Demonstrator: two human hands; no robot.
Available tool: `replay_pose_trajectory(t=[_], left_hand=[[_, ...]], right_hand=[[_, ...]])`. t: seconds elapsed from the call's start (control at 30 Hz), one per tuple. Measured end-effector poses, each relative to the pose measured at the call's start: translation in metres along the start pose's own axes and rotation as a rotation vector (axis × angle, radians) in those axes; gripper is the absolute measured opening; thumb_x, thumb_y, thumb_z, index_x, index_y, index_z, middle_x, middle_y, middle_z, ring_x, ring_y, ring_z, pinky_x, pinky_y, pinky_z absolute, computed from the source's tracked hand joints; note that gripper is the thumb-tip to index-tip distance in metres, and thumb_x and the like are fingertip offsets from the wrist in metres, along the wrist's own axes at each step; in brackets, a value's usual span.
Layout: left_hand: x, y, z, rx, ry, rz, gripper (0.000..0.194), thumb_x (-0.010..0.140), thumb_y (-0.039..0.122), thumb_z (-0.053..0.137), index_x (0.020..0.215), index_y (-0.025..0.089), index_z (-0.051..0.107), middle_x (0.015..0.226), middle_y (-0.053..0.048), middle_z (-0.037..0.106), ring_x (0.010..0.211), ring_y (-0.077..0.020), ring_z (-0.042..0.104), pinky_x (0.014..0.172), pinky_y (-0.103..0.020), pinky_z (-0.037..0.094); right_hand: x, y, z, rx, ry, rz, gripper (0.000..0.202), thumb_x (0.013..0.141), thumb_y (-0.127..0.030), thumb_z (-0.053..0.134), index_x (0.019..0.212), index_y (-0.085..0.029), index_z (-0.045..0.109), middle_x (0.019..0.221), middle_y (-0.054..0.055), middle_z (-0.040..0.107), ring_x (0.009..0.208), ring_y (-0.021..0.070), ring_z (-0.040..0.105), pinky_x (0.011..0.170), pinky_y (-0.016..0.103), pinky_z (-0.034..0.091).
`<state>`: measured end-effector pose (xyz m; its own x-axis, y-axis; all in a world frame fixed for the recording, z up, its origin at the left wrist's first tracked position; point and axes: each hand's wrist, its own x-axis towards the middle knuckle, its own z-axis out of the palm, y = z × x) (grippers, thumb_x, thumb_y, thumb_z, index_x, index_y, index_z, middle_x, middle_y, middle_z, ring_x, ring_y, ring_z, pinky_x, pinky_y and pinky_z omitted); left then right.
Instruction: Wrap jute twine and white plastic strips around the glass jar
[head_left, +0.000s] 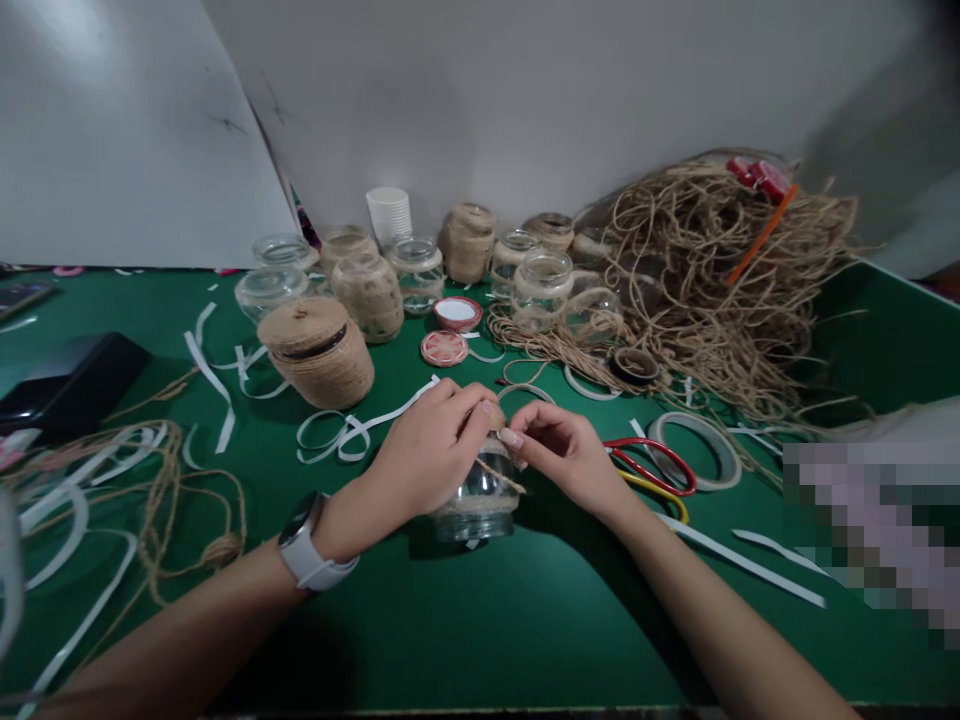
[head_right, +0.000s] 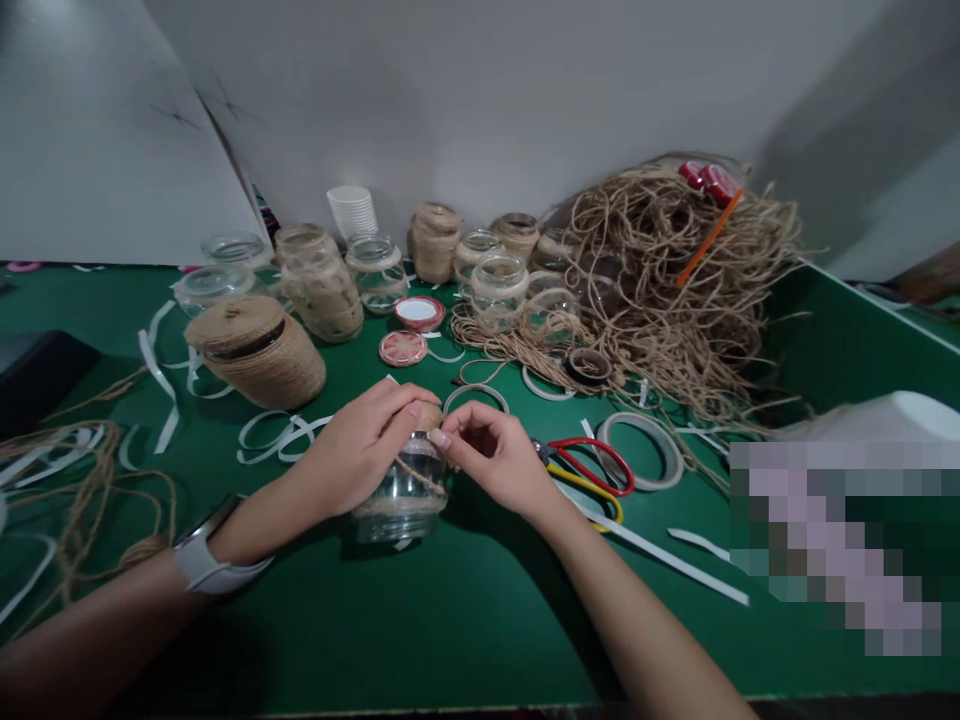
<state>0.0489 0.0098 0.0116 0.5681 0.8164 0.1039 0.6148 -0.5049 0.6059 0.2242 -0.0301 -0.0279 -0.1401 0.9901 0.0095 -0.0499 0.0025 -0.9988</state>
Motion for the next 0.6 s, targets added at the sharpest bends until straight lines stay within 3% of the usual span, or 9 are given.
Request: replay_pose_trajectory(t=[0.1, 0.2, 0.33, 0.43, 0.6], left_hand=[[-0.001, 0.000, 0.000, -0.008, 0.009, 0.016, 0.030, 0.102, 0.028, 0.035, 0.101, 0.021, 0.064, 0.093, -0.005, 0.064, 0.091, -0.0244, 0.057, 0.083, -0.039, 0.045], [-0.001, 0.000, 0.000, -0.010, 0.010, 0.009, 0.030, 0.102, 0.028, 0.035, 0.102, 0.021, 0.064, 0.092, -0.005, 0.064, 0.091, -0.0242, 0.057, 0.083, -0.039, 0.045], [-0.001, 0.000, 0.001, 0.010, 0.001, 0.021, 0.030, 0.103, 0.028, 0.034, 0.102, 0.021, 0.063, 0.096, -0.005, 0.065, 0.093, -0.0243, 0.057, 0.085, -0.039, 0.046], [-0.001, 0.001, 0.001, 0.051, 0.007, 0.044, 0.030, 0.102, 0.026, 0.034, 0.101, 0.021, 0.063, 0.097, -0.006, 0.066, 0.093, -0.0240, 0.057, 0.086, -0.038, 0.046], [0.002, 0.006, 0.003, 0.144, -0.009, 0.039, 0.031, 0.102, 0.026, 0.033, 0.095, 0.020, 0.063, 0.088, -0.006, 0.061, 0.086, -0.0240, 0.058, 0.080, -0.038, 0.047]], right_hand=[[0.000, 0.000, 0.000, -0.025, 0.004, -0.026, 0.041, 0.075, -0.057, 0.076, 0.076, -0.020, 0.058, 0.066, -0.002, 0.055, 0.057, 0.0114, 0.049, 0.055, 0.025, 0.043], [-0.003, -0.006, -0.003, -0.113, -0.021, -0.073, 0.032, 0.085, -0.050, 0.066, 0.081, -0.020, 0.058, 0.067, -0.001, 0.057, 0.060, 0.0126, 0.054, 0.058, 0.026, 0.046], [-0.013, -0.025, -0.008, -0.553, -0.031, -0.242, 0.010, 0.091, -0.026, 0.057, 0.090, -0.018, 0.063, 0.077, 0.003, 0.065, 0.068, 0.0144, 0.059, 0.063, 0.026, 0.047], [-0.017, -0.042, -0.009, -0.925, -0.083, -0.348, 0.012, 0.086, -0.013, 0.054, 0.090, -0.016, 0.066, 0.084, 0.006, 0.070, 0.069, 0.0154, 0.061, 0.064, 0.027, 0.046], [-0.001, -0.069, -0.010, -1.243, -0.281, -0.202, 0.015, 0.078, -0.010, 0.059, 0.085, -0.015, 0.071, 0.081, 0.006, 0.073, 0.070, 0.0183, 0.065, 0.065, 0.027, 0.043]])
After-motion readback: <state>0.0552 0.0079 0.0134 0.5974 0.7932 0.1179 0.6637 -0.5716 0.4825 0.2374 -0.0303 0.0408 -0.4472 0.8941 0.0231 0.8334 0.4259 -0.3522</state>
